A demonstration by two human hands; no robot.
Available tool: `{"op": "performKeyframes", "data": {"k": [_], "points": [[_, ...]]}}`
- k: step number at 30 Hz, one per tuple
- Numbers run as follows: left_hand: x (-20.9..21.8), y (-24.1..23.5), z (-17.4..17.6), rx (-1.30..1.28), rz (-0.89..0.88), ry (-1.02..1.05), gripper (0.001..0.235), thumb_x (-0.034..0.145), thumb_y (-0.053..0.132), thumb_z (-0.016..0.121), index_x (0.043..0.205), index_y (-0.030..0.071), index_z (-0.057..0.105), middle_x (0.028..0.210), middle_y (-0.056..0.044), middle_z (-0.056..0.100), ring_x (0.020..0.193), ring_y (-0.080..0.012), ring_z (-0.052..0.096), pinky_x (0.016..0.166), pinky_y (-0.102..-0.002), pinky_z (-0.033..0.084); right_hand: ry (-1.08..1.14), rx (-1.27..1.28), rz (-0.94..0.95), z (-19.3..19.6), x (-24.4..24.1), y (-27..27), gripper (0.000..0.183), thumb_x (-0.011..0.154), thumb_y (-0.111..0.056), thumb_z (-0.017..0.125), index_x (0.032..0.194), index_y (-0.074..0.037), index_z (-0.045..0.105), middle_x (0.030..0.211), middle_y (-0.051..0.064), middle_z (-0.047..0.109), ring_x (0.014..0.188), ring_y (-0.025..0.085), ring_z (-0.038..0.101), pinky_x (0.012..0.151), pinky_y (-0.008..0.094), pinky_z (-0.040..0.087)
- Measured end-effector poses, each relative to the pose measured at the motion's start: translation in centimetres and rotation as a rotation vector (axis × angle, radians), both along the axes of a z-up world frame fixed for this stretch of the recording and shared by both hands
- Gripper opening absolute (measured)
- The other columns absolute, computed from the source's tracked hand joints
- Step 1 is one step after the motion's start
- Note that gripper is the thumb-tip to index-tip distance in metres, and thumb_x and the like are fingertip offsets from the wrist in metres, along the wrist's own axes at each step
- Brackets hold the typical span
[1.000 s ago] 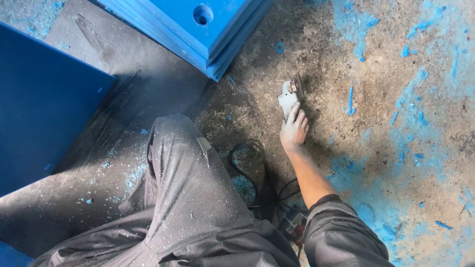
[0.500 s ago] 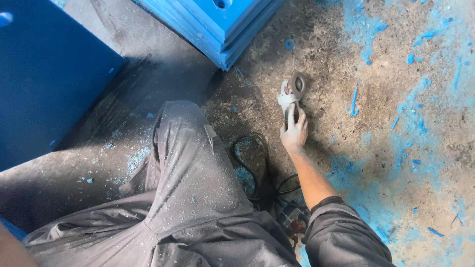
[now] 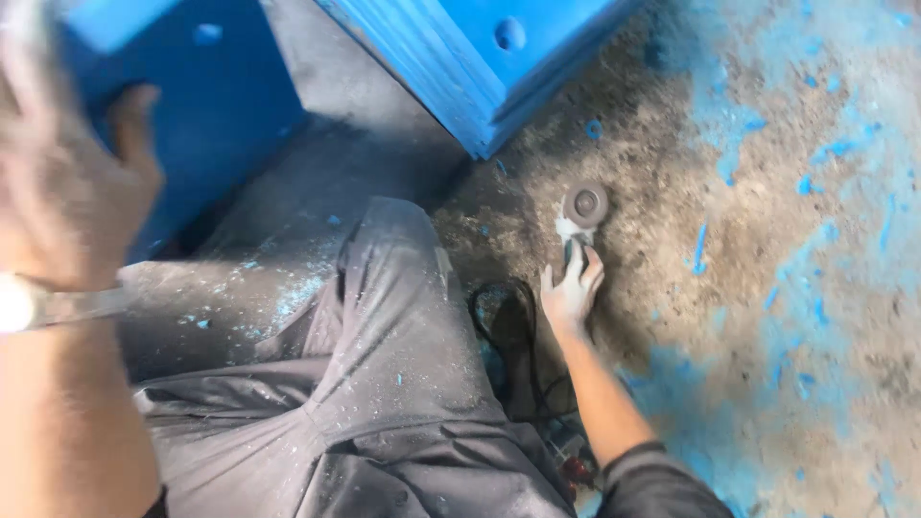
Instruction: Grinding the edges of blue plastic plates using a hand-held angle grinder.
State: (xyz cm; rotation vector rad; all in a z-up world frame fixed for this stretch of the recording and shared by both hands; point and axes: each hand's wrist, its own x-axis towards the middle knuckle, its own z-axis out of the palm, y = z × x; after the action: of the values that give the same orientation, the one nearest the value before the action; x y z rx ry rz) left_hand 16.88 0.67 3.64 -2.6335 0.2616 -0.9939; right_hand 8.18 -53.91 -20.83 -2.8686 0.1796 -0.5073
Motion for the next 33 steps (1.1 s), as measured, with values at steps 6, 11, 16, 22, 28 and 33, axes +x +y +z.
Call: {"op": "performKeyframes", "data": {"k": [6,11,16,22,28,33], "points": [[-6.2,-2.1,3.4,-0.083,0.112,-0.319,0.065,0.089,0.058,0.081,0.138,0.019,0.062,0.123,-0.004,0.065,0.128,-0.0249,0.055,0.105,-0.043,0.044,0.09,0.703,0.191,4.4,2.6,11.6,0.035,0.096,-0.022,0.073,0.125,-0.004,0.066,0.114,0.014,0.065,0.1,0.03,0.064,0.088,0.043,0.055],[-14.8,-1.8,-2.5,-0.776,0.409,-0.523,0.088,0.087,0.061,0.081,0.151,0.016,0.041,0.15,-0.006,0.042,0.146,-0.0304,0.04,0.121,-0.053,0.036,0.524,1.423,0.266,7.2,10.4,17.5,0.047,0.1,-0.039,0.061,0.129,-0.002,0.063,0.106,0.012,0.071,0.095,0.028,0.07,0.084,0.047,0.056],[-17.4,-6.5,-6.7,-1.546,0.334,-0.436,0.069,0.107,0.032,0.067,0.164,0.009,0.034,0.163,-0.013,0.045,0.152,-0.0258,0.045,0.13,-0.04,0.033,1.083,1.864,0.312,13.2,16.9,22.4,0.083,0.092,-0.069,0.044,0.144,-0.004,0.051,0.126,0.02,0.067,0.117,0.037,0.065,0.101,0.062,0.047],[-20.0,-11.9,-6.7,-2.581,-0.128,-0.82,0.097,0.095,0.047,0.065,0.167,0.013,0.01,0.16,-0.005,0.038,0.143,-0.0192,0.044,0.116,-0.037,0.034,0.99,1.861,0.467,7.1,22.7,19.0,0.058,0.105,-0.046,0.056,0.143,-0.003,0.054,0.138,0.017,0.064,0.122,0.031,0.063,0.109,0.047,0.05],[-25.0,-11.8,-11.1,-2.81,-0.059,-0.821,0.089,0.08,0.011,0.074,0.16,-0.004,0.038,0.131,-0.016,0.053,0.116,-0.0273,0.051,0.101,-0.042,0.044,1.06,1.647,0.317,0.5,16.4,15.4,0.031,0.097,-0.032,0.064,0.108,-0.003,0.066,0.101,0.011,0.071,0.087,0.024,0.067,0.08,0.037,0.054],[-28.5,-10.0,-8.5,-2.75,0.09,-0.763,0.088,0.069,0.005,0.072,0.153,0.004,0.045,0.137,-0.015,0.059,0.119,-0.0274,0.058,0.104,-0.04,0.047,1.002,1.677,0.298,-2.5,11.3,15.3,0.041,0.094,-0.039,0.066,0.115,-0.004,0.064,0.103,0.01,0.069,0.087,0.023,0.064,0.076,0.036,0.053]]}}
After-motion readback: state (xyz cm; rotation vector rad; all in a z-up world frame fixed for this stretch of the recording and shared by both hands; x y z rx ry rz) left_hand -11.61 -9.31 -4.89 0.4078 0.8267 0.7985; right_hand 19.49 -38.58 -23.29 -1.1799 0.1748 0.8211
